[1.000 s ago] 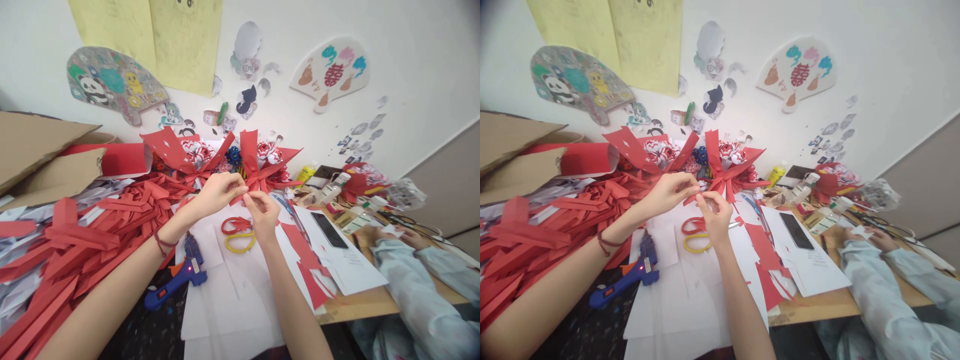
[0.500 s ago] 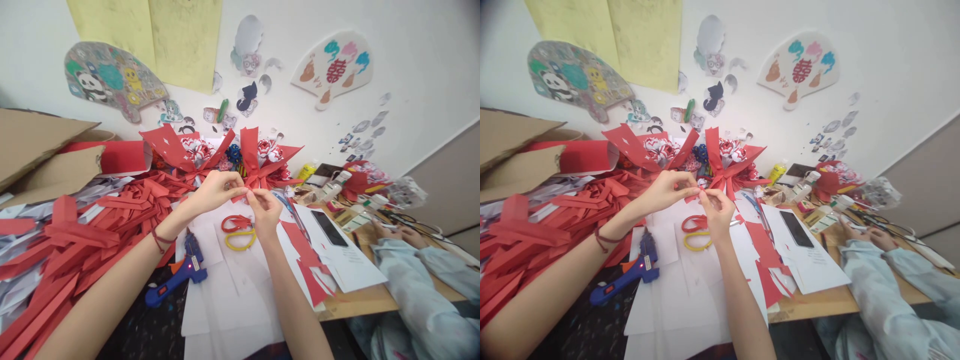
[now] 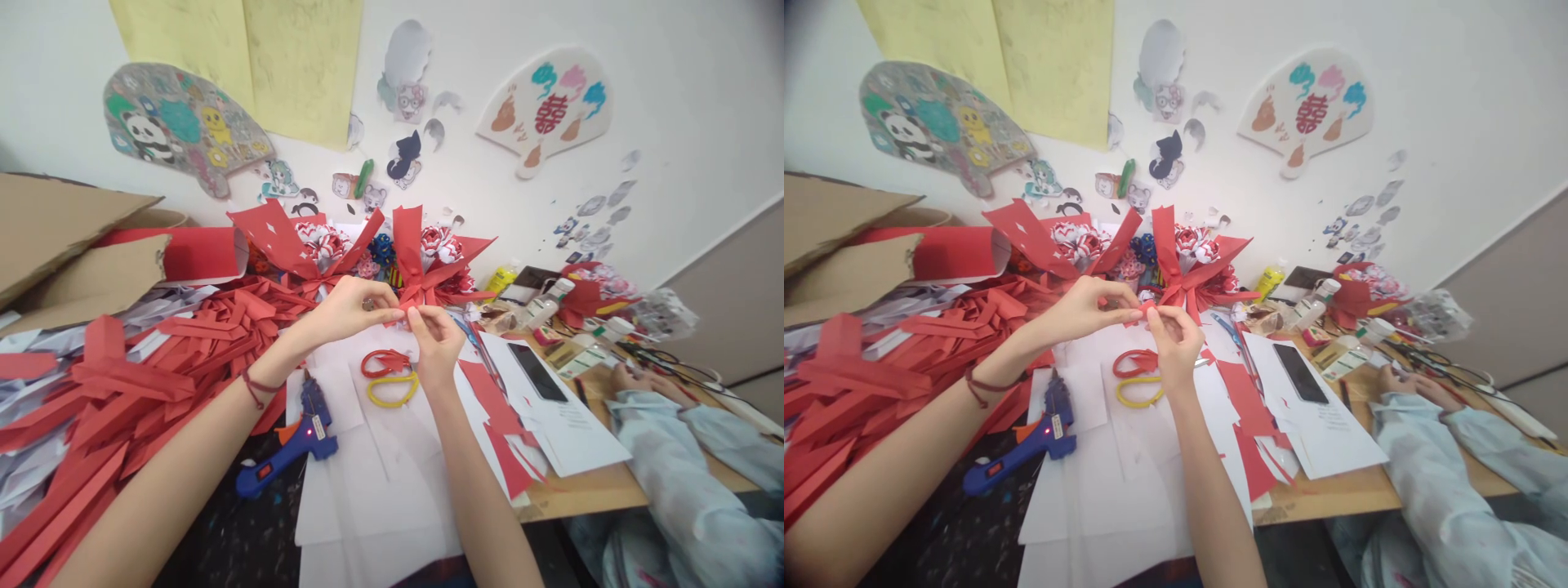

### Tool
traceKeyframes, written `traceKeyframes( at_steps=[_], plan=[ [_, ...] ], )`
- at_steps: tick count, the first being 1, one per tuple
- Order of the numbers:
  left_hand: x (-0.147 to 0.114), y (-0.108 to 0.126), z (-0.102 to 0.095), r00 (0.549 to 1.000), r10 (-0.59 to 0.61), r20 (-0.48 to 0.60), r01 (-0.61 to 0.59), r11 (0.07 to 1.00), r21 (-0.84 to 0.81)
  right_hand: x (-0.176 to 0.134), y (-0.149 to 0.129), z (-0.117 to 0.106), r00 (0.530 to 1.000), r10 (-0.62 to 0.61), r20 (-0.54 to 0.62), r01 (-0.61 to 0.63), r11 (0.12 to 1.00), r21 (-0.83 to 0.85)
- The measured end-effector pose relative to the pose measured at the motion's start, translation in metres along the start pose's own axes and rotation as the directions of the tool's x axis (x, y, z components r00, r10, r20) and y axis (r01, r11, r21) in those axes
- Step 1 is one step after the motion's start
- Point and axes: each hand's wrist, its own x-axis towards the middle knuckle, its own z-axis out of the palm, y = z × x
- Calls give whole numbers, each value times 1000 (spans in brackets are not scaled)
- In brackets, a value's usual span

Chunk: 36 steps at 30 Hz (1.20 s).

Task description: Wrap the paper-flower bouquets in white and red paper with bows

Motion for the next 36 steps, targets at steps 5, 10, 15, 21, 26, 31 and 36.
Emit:
traceKeyframes(
  at_steps=[5, 10, 15, 21, 26, 31, 36],
  plan=[
    [-1, -1, -2, 1000, -12, -11, 12, 1000, 3, -1, 0, 0, 1000, -9, -9, 9, 1000, -20],
    [-1, 3, -6, 999, -32, 23, 33, 999, -16, 0, 0, 0, 1000, -11, -23, 11, 1000, -9],
    [-1, 4, -4, 998, 4, -55, -1, 998, 58, 0, 0, 0, 999, -24, -26, 23, 999, -33],
    [0, 2, 6, 990, 61, -125, -49, 994, 94, -2, -1, 2, 996, -47, 75, 48, 999, -10],
    [1, 1, 7, 988, 58, -145, -42, 993, 112, -2, 0, 2, 996, 2, 91, 0, 1000, -21],
    [2, 2, 7, 987, 58, -151, -34, 987, 157, -2, -1, 2, 998, 48, 32, -48, 999, -12],
    [3, -1, 8, 981, 134, -138, -75, 927, 367, 1, 0, 0, 989, 114, 93, -114, 993, -7]
  ],
)
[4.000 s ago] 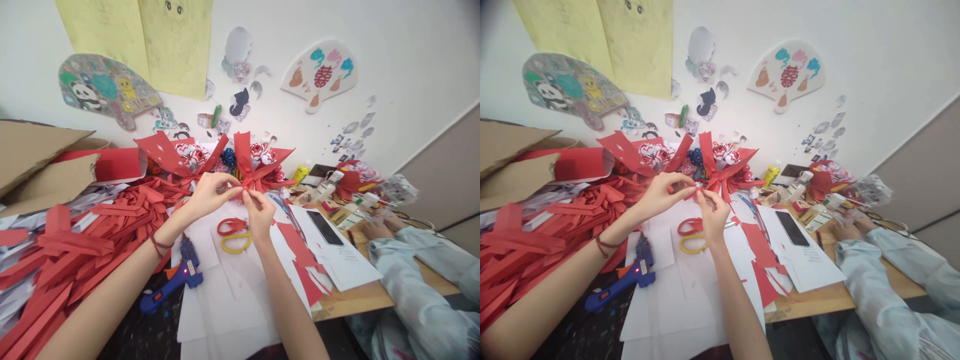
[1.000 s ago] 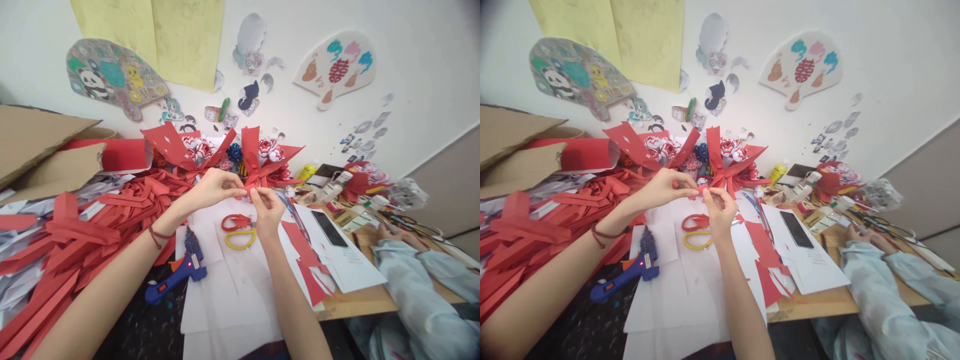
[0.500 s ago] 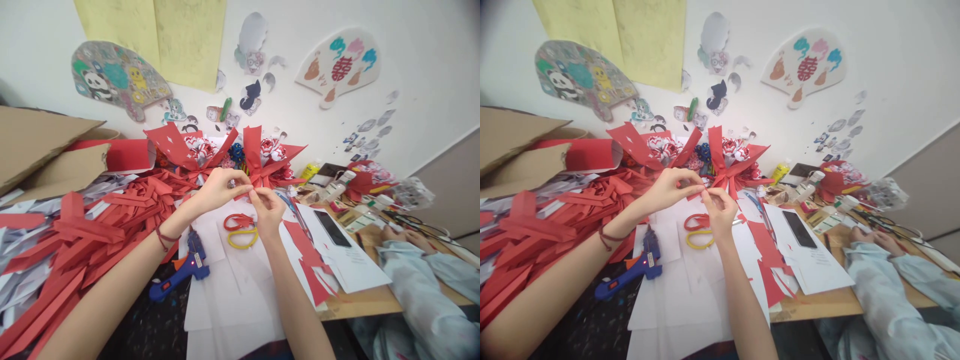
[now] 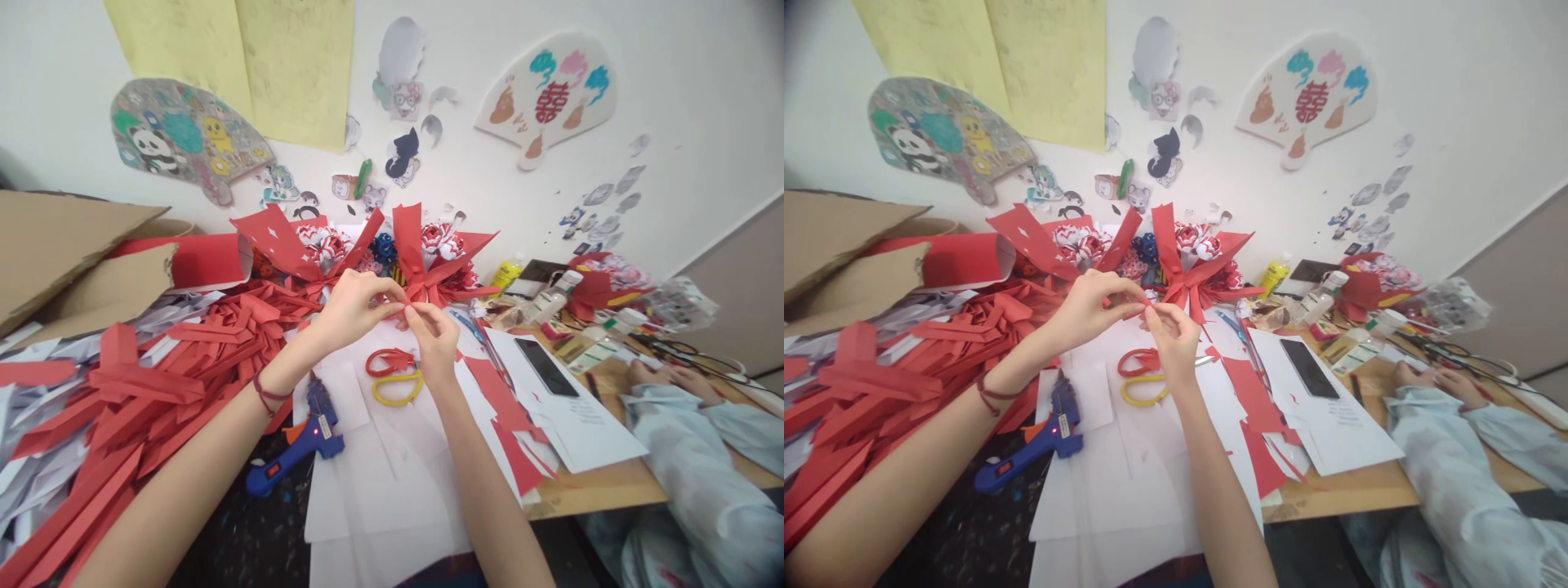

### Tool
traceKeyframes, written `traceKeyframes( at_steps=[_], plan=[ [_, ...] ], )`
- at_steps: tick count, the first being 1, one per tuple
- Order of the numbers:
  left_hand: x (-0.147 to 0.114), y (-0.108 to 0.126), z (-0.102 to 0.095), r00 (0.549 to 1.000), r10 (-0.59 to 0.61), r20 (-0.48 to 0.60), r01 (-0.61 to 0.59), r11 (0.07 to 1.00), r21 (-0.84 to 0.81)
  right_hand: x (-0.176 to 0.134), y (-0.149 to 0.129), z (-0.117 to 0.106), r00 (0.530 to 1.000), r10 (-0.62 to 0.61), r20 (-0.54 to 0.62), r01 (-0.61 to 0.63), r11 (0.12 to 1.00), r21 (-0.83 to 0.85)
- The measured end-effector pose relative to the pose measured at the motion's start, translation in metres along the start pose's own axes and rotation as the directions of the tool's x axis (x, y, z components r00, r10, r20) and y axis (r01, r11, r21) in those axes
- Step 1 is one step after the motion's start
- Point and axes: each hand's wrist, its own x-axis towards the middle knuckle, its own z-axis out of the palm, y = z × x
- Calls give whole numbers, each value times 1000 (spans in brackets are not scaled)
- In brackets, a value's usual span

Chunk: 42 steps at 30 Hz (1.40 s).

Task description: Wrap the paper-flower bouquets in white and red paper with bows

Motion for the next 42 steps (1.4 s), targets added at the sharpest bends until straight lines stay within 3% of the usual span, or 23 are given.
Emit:
traceKeyframes(
  at_steps=[4, 9, 14, 29, 37, 42],
  plan=[
    [-1, -3, -1, 997, 66, 50, -72, 988, 136, 2, 2, -1, 998, 28, 63, -28, 1000, -6],
    [-3, -1, -7, 973, 184, 137, -219, 922, 318, 2, 5, -3, 999, 18, 32, -17, 1000, -24],
    [-4, 0, -8, 953, 260, 154, -302, 850, 433, 2, 7, -5, 999, 21, 27, -20, 999, -27],
    [-6, 4, 2, 910, 374, 179, -410, 741, 533, 6, 12, -7, 981, 191, 25, -192, 969, 153],
    [-7, 2, 5, 908, 385, 165, -410, 737, 537, 8, 8, -7, 953, 295, 67, -302, 919, 253],
    [-6, 4, 0, 912, 375, 165, -402, 745, 532, 9, 9, -7, 953, 297, 55, -301, 920, 250]
  ],
)
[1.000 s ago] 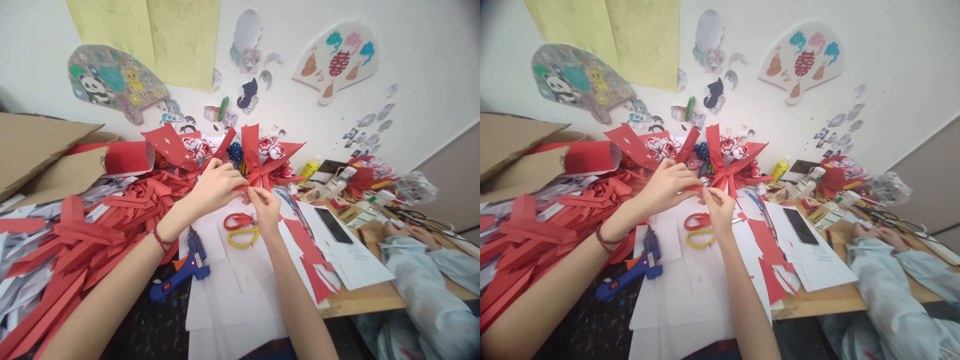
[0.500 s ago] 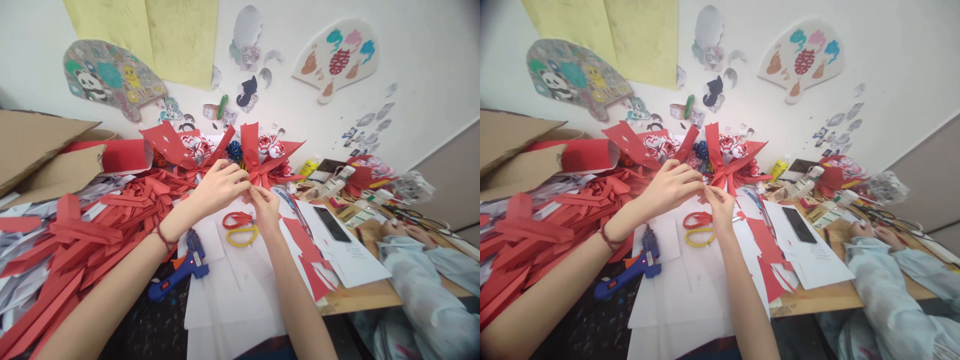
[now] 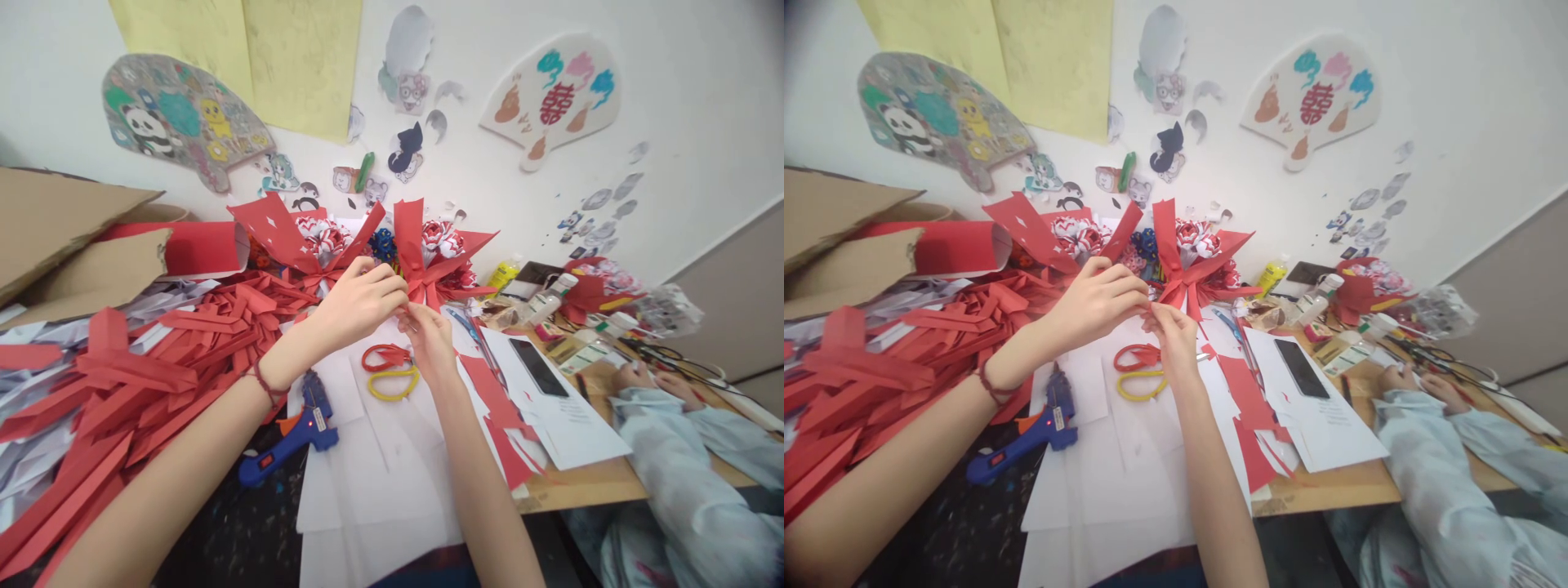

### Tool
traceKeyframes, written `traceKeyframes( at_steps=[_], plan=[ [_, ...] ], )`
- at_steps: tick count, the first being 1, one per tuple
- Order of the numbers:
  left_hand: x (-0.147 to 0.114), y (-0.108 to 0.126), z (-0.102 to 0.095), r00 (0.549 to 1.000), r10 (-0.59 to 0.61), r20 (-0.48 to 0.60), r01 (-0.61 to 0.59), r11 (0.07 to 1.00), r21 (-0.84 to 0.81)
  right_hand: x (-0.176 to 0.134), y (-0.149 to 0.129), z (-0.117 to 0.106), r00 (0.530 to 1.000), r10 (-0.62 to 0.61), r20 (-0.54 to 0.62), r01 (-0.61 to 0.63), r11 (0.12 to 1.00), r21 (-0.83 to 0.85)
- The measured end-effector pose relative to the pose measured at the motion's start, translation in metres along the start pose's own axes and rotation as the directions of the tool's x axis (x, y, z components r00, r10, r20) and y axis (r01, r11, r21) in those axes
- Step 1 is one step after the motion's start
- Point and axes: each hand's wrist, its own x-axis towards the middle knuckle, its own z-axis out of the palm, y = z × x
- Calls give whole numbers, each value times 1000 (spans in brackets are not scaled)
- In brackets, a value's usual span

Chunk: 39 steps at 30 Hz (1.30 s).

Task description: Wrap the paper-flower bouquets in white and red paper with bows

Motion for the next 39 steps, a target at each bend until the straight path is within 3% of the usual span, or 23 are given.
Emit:
traceKeyframes(
  at_steps=[5, 15, 22, 31, 39],
  plan=[
    [1, -2, -5, 1000, 7, 5, -8, 1000, 2, -1, 0, 0, 999, -34, -4, 34, 997, -65],
    [0, -1, -1, 998, 45, 39, -50, 988, 147, -1, 3, -1, 1000, 10, 25, -11, 1000, 27],
    [-1, -4, 3, 998, -57, -2, 57, 995, 81, -5, 0, 3, 985, -161, 68, 166, 982, -86],
    [-1, -7, 1, 998, -63, -30, 64, 997, 49, -6, 2, 4, 972, -216, 95, 229, 961, -154],
    [0, -6, -2, 999, -35, -19, 35, 999, 0, -8, -3, 3, 924, -373, 81, 379, 875, -302]
  ],
)
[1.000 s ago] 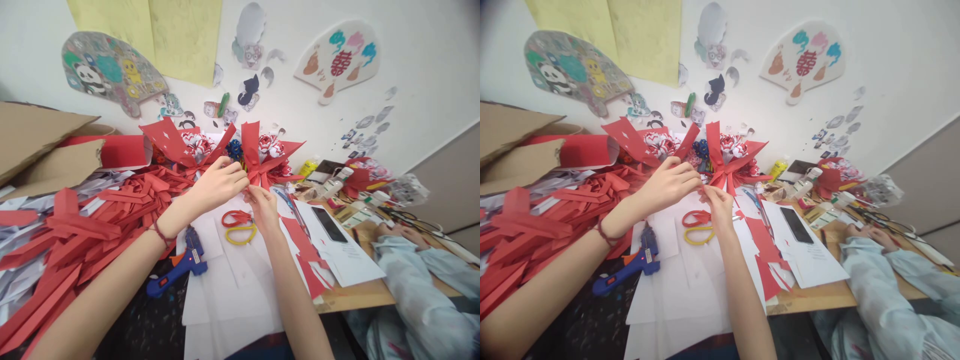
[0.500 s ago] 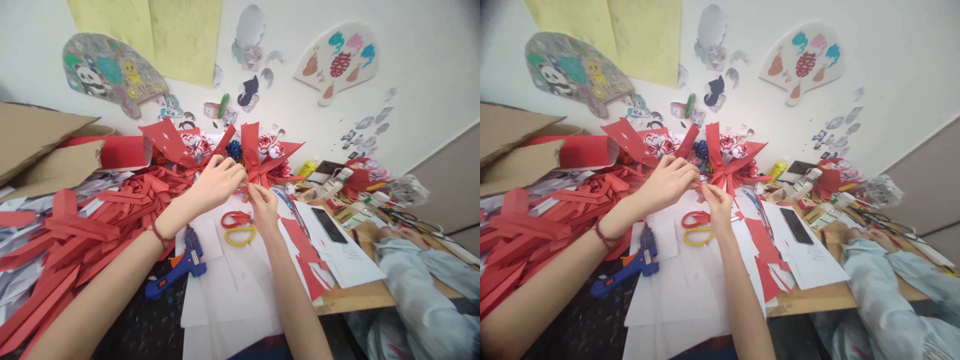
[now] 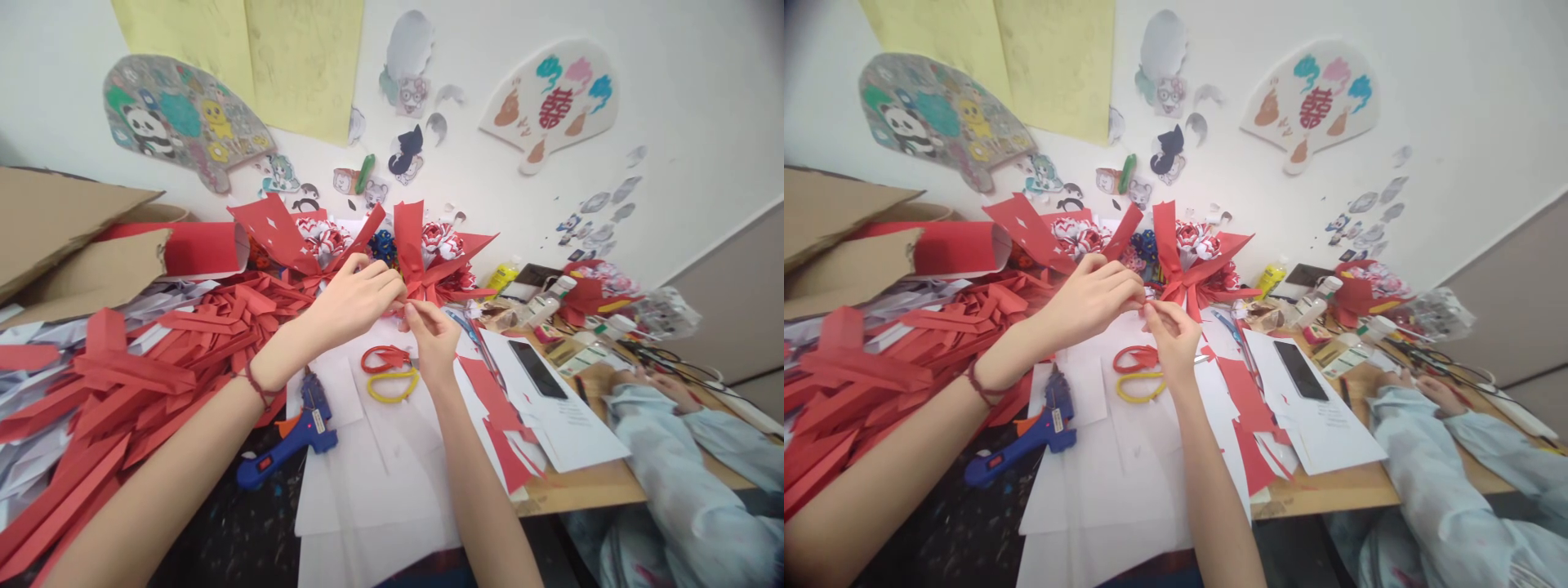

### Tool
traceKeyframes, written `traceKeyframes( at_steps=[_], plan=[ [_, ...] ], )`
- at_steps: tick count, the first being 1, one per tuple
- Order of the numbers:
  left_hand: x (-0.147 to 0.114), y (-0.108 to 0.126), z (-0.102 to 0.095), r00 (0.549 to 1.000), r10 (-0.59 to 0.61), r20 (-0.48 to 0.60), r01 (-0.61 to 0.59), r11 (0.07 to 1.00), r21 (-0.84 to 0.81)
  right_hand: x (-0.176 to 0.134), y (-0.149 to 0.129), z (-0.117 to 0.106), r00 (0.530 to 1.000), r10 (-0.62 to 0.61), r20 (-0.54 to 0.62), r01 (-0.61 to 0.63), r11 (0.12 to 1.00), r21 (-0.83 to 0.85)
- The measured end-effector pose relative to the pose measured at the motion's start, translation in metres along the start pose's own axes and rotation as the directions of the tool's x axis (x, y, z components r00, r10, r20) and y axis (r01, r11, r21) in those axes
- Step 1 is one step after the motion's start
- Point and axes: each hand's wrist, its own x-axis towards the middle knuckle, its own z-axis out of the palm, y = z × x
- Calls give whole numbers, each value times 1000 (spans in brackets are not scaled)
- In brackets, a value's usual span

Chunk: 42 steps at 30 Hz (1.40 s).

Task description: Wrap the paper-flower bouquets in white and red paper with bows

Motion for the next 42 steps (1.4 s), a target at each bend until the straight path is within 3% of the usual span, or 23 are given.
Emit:
traceKeyframes(
  at_steps=[4, 11, 17, 24, 31, 42],
  plan=[
    [0, -1, -2, 1000, 13, -1, -13, 1000, -9, 1, 1, -1, 999, -11, -32, 11, 1000, -5],
    [-1, -4, -3, 996, 44, -72, -41, 999, 36, 0, 0, -2, 999, -17, -27, 17, 1000, -17],
    [-1, -5, -3, 987, 67, -144, -70, 997, -19, 0, -1, -1, 999, -39, -31, 39, 999, 3],
    [0, -3, -3, 981, 19, -195, -11, 999, 41, -1, -4, 1, 996, -70, -57, 70, 997, -11],
    [-1, 2, -4, 984, 46, -174, -21, 990, 141, -3, -6, 3, 995, -60, -77, 55, 997, -59],
    [-7, 4, -11, 989, 58, -133, -47, 995, 88, -1, -6, 1, 990, -49, -129, 44, 998, -40]
  ],
)
